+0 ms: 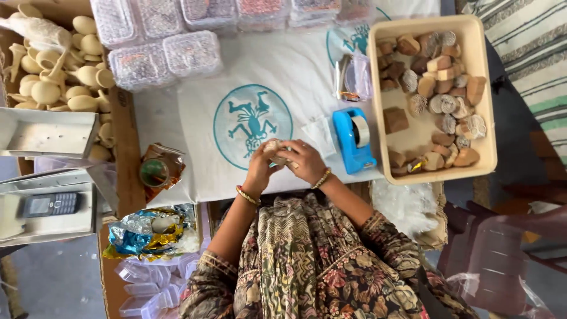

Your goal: The person wraps small wooden items in bubble wrap and places them into small plastic containers. They then place the containers into a larger box. The person also handles a roll of tape and a blue tape dispenser.

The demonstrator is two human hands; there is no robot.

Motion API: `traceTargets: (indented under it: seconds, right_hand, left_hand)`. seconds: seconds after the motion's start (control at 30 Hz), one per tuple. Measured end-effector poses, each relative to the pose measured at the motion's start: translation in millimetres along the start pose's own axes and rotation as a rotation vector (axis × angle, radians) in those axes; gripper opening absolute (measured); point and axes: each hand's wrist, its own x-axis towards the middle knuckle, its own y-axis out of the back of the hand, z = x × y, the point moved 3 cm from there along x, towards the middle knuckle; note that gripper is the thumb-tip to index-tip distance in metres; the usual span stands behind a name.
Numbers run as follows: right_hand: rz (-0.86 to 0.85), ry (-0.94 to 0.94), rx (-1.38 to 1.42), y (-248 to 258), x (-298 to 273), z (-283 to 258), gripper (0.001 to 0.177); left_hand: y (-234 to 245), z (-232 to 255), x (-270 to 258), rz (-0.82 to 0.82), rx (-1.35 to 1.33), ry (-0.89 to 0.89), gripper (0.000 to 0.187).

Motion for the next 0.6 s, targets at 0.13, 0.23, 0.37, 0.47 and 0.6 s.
traceTargets:
  seconds: [0.13, 0.23, 0.37, 0.47, 0.6]
  right_hand:
    - [-0.234, -0.280, 0.062, -52, 25, 34, 0.064]
    - [-0.304, -0.380, -0.104, -84, 46, 72, 0.071]
    - [-0.296, -0.348, -0.255, -109, 82, 83, 0.073]
    - [-0.270, -0.284, -0.263, -124, 90, 84, 0.076]
    - [-0.247, -0.293, -0.169, -147, 74, 105, 0.077]
  left_hand:
    - [98, -20, 62, 0.269, -0.040, -0.131, 0.044]
    - [132, -5, 101, 0.247, 0.009, -0.317, 0.047]
    - [118, 39, 108, 0.241, 0.067, -0.336, 0.045]
    - [118, 55, 109, 0.225, 0.430, -0.568, 0.046]
    - [133, 57, 107, 0.542, 1.164, -0.864, 0.063]
